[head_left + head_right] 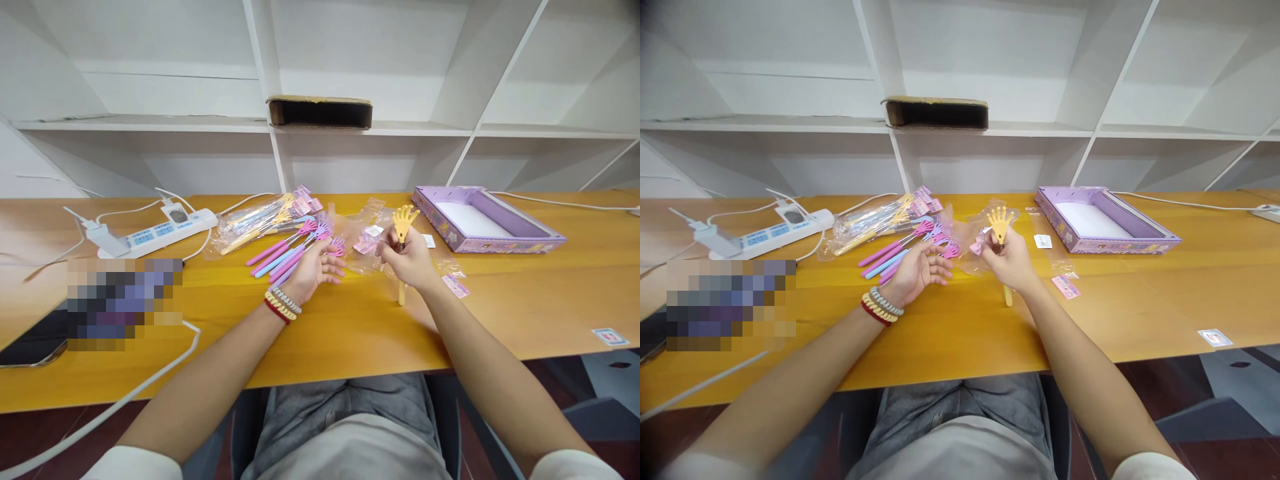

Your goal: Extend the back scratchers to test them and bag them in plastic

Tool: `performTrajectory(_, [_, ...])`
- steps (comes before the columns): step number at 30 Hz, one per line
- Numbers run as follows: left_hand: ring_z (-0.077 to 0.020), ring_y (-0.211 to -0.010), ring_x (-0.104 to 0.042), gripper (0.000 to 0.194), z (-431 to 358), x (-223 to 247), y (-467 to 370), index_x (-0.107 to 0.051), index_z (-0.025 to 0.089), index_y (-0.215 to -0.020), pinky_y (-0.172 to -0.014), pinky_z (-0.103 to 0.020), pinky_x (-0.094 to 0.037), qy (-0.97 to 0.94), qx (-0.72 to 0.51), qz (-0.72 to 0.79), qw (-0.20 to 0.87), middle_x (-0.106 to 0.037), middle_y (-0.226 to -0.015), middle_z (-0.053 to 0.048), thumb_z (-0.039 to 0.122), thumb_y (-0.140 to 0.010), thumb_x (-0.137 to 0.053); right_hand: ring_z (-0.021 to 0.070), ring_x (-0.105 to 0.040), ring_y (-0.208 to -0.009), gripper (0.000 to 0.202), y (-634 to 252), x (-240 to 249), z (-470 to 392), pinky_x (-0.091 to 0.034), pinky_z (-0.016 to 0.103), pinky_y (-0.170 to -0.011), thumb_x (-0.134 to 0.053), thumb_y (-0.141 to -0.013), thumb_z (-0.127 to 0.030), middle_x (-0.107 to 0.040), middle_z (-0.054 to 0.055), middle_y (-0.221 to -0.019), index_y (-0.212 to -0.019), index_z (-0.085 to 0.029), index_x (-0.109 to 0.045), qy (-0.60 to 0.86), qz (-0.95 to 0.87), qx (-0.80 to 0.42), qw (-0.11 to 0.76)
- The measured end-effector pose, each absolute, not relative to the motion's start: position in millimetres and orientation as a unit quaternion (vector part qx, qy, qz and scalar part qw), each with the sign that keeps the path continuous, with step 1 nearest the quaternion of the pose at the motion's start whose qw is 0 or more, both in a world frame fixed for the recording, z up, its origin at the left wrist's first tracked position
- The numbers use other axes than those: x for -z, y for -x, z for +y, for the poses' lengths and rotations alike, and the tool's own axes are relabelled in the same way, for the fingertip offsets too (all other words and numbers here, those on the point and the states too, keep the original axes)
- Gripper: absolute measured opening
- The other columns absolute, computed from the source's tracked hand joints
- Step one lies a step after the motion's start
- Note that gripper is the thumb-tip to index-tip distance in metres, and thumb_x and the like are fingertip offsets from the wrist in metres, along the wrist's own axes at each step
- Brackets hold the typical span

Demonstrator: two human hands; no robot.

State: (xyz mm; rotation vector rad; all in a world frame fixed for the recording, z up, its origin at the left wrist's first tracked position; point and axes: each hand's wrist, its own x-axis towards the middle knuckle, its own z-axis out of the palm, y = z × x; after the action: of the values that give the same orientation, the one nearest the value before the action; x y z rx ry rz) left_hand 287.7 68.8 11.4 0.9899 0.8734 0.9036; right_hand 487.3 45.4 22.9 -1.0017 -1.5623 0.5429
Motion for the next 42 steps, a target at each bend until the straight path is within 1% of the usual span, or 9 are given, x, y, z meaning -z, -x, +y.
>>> performTrajectory(6, [-0.0199,-0.078,-0.067,0.033,62,-4,-295,-0.056,0.014,-0.096,-0.07,-0.032,-0.053,-0.457,-0.304,0.364,0.752,-0.068,-0.096,-0.014,0.041,-0.078,-0.064,0.0123,-0.061,-0.056,0.039,-480,-25,43,-0.047,0.023,-0.043,-0.069,-0.066,-0.017,-0.049,-0.006,-0.065,-0.069,-0.022,-0.03,0.329,-0.533,-0.508,0.591])
performTrajectory(10, [-0.0208,-0.097,-0.064,0.028,59,-10,-295,-0.056,0.017,-0.103,-0.074,-0.03,-0.052,-0.463,-0.383,0.242,0.762,-0.065,-0.109,-0.011,0.032,-0.081,-0.063,0.0124,-0.064,-0.055,0.044,-479,-26,41,-0.048,0.02,-0.041,-0.073,-0.063,-0.015,-0.049,-0.007,-0.065,-0.068,-0.021,-0.03,0.26,-0.483,-0.586,0.597])
performTrajectory(15, [-0.0156,-0.087,-0.065,0.042,60,-20,-288,-0.054,0.02,-0.109,-0.078,-0.031,-0.053,-0.451,-0.517,0.201,0.7,-0.066,-0.093,-0.003,0.02,-0.071,-0.071,0.0157,-0.066,-0.055,0.043,-480,-24,42,-0.047,0.02,-0.035,-0.072,-0.063,-0.015,-0.052,-0.006,-0.06,-0.067,-0.021,-0.03,0.294,-0.499,-0.609,0.542])
performTrajectory(20, [-0.0119,-0.069,-0.064,0.044,63,-20,-289,-0.056,0.017,-0.102,-0.067,-0.027,-0.055,-0.467,-0.516,0.306,0.649,-0.066,-0.077,0.0,0.018,-0.063,-0.076,0.0203,-0.068,-0.058,0.035,-476,-19,44,-0.044,0.019,-0.031,-0.073,-0.063,-0.021,-0.055,-0.004,-0.062,-0.075,-0.021,-0.039,0.396,-0.544,-0.6,0.434])
performTrajectory(26, [-0.0142,-0.063,-0.065,0.029,81,-14,-280,-0.054,0.014,-0.077,-0.058,-0.026,-0.056,-0.477,-0.574,0.4,0.533,-0.063,-0.064,0.0,0.023,-0.062,-0.078,0.0093,-0.055,-0.043,0.026,-482,-23,46,-0.027,0.016,-0.026,-0.063,-0.069,-0.029,-0.061,-0.001,-0.076,-0.087,-0.019,-0.047,0.429,-0.507,-0.593,0.455])
performTrajectory(29, [-0.0128,-0.058,-0.063,0.025,89,-13,-272,-0.054,0.014,-0.069,-0.057,-0.025,-0.056,-0.48,-0.599,0.424,0.48,-0.062,-0.062,0.0,0.025,-0.064,-0.076,0.0089,-0.056,-0.051,0.019,-486,-25,48,-0.036,0.018,-0.034,-0.058,-0.066,-0.019,-0.062,0.002,-0.083,-0.084,-0.017,-0.051,0.398,-0.519,-0.597,0.464])
performTrajectory(34, [-0.0124,-0.061,-0.063,0.023,91,-15,-268,-0.059,0.014,-0.076,-0.06,-0.026,-0.057,-0.477,-0.616,0.397,0.486,-0.064,-0.067,-0.001,0.028,-0.066,-0.075,0.0119,-0.063,-0.061,0.014,-485,-22,44,-0.05,0.023,-0.05,-0.062,-0.076,-0.023,-0.064,0.004,-0.084,-0.085,-0.014,-0.057,0.355,-0.62,-0.61,0.343])
performTrajectory(38, [-0.0124,-0.061,-0.063,0.026,87,-16,-272,-0.059,0.015,-0.08,-0.061,-0.027,-0.058,-0.477,-0.61,0.374,0.511,-0.064,-0.067,0.0,0.028,-0.065,-0.075,0.0121,-0.062,-0.053,0.02,-482,-16,43,-0.05,0.022,-0.044,-0.06,-0.082,-0.034,-0.063,0.003,-0.069,-0.08,-0.014,-0.056,0.369,-0.631,-0.612,0.3])
performTrajectory(42, [-0.0127,-0.06,-0.064,0.026,86,-16,-273,-0.059,0.014,-0.08,-0.06,-0.025,-0.057,-0.481,-0.603,0.368,0.52,-0.065,-0.067,-0.001,0.027,-0.065,-0.075,0.0113,-0.061,-0.05,0.019,-482,-12,47,-0.046,0.02,-0.037,-0.061,-0.079,-0.033,-0.066,0.004,-0.076,-0.082,-0.015,-0.055,0.388,-0.608,-0.603,0.34])
